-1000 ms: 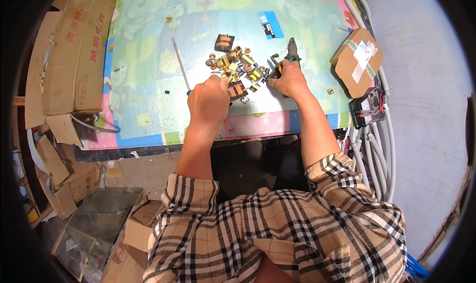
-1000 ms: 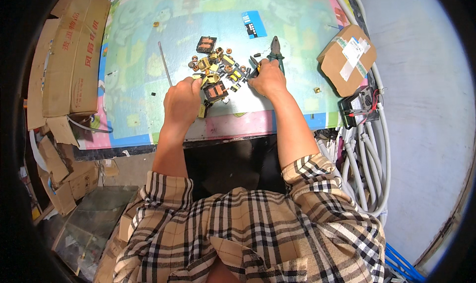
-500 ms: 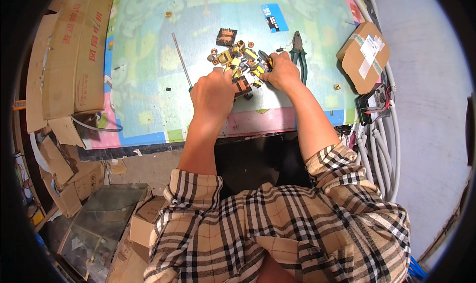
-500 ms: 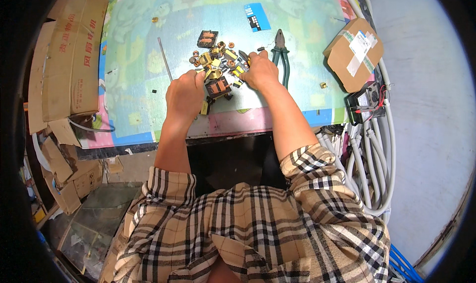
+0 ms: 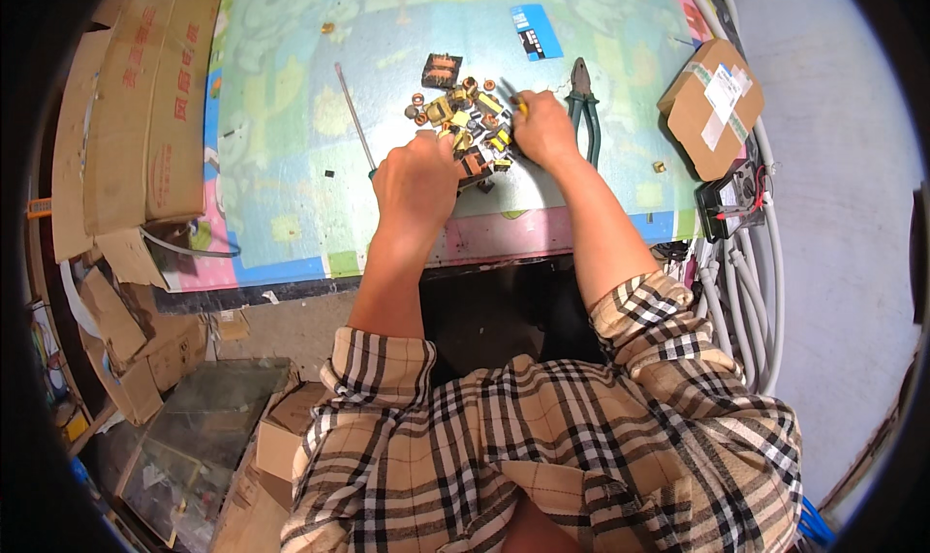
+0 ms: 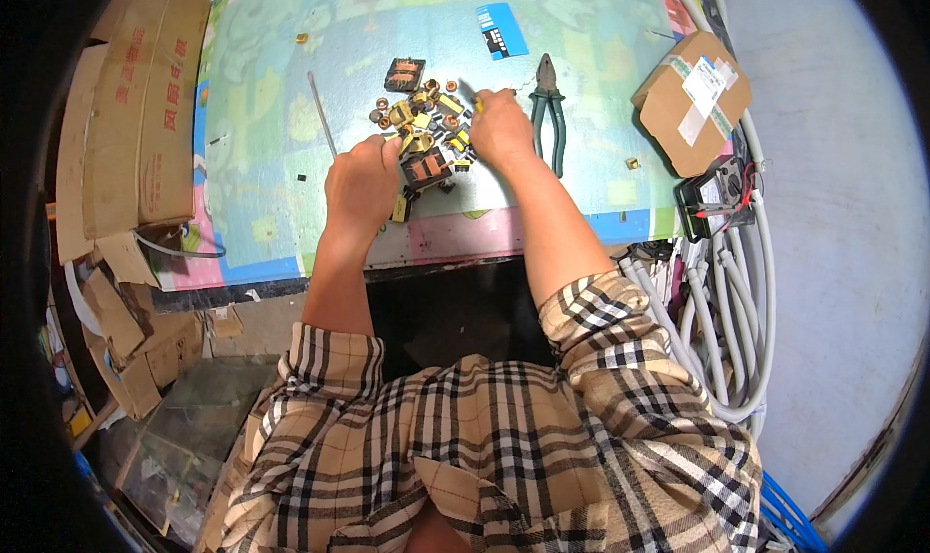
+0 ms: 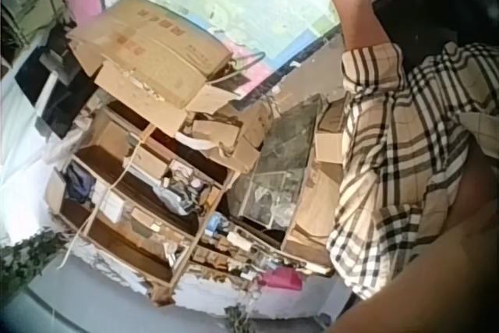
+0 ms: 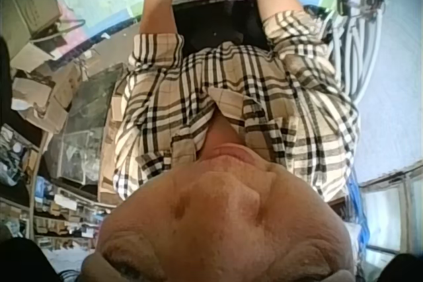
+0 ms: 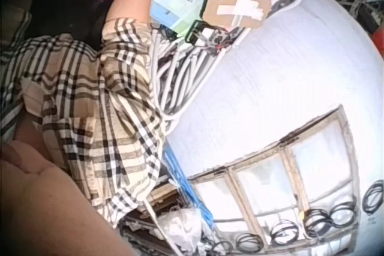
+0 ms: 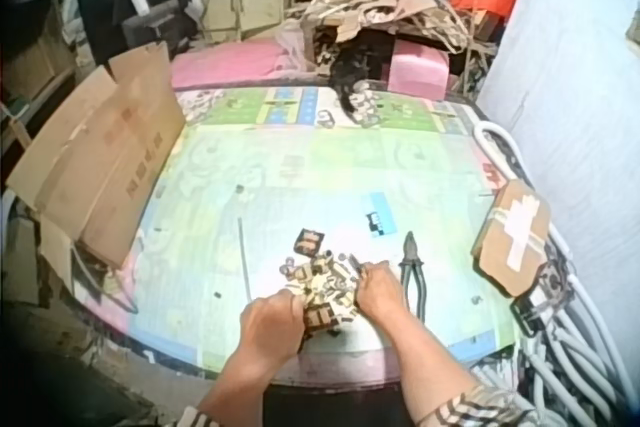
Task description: The person sits on the floor and removes small electronic components from circuit boards using pliers and a screwdriver. They place the removed components into a cardboard box and continue processing multiple boards.
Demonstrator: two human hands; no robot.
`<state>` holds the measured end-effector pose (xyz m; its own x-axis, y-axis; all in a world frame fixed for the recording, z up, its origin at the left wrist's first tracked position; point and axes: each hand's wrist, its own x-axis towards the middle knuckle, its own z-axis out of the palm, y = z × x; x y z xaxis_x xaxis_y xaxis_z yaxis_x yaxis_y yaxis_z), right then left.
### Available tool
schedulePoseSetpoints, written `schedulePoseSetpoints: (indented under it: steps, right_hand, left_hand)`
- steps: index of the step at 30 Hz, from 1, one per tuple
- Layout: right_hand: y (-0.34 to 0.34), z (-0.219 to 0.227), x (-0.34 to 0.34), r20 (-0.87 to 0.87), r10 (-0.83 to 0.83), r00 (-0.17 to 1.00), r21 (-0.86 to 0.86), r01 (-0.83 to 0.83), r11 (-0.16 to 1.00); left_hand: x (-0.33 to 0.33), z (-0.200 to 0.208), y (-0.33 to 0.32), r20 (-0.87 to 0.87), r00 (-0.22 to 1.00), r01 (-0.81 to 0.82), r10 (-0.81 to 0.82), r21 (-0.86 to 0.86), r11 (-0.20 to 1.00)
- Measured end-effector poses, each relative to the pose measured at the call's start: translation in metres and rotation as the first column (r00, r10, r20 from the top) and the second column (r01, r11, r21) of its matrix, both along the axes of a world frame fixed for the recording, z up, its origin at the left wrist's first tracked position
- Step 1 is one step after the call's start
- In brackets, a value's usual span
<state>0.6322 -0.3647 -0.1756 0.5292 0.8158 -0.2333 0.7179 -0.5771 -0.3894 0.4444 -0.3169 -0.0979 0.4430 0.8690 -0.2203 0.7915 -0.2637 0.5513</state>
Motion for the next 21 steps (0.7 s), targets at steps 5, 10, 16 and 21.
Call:
schedulePoseSetpoints:
  steps: [5, 10, 16, 21]
  right_hand:
    - [0.007, 0.003, -0.009, -0.06, 0.097, 0.993, -0.064, -0.101, 0.993]
    - [0.003, 0.007, 0.016, 0.089, -0.139, 0.986, -0.001, 0.14, 0.99]
    - [0.001, 0.004, 0.021, 0.254, -0.167, 0.953, -0.077, 0.192, 0.978]
    - [0.001, -0.001, 0.021, 0.276, -0.109, 0.955, -0.079, 0.136, 0.988]
  left_hand:
    - [0.001, -0.002, -0.001, -0.048, 0.999, 0.013, -0.015, -0.038, 0.999]
    - [0.002, 0.001, 0.001, -0.073, 0.997, 0.012, -0.015, -0.049, 0.999]
    - [0.001, 0.001, 0.006, -0.089, 0.996, 0.027, -0.03, -0.04, 0.999]
    - [-0.002, -0.004, 0.014, -0.086, 0.996, 0.036, -0.036, 0.006, 0.999]
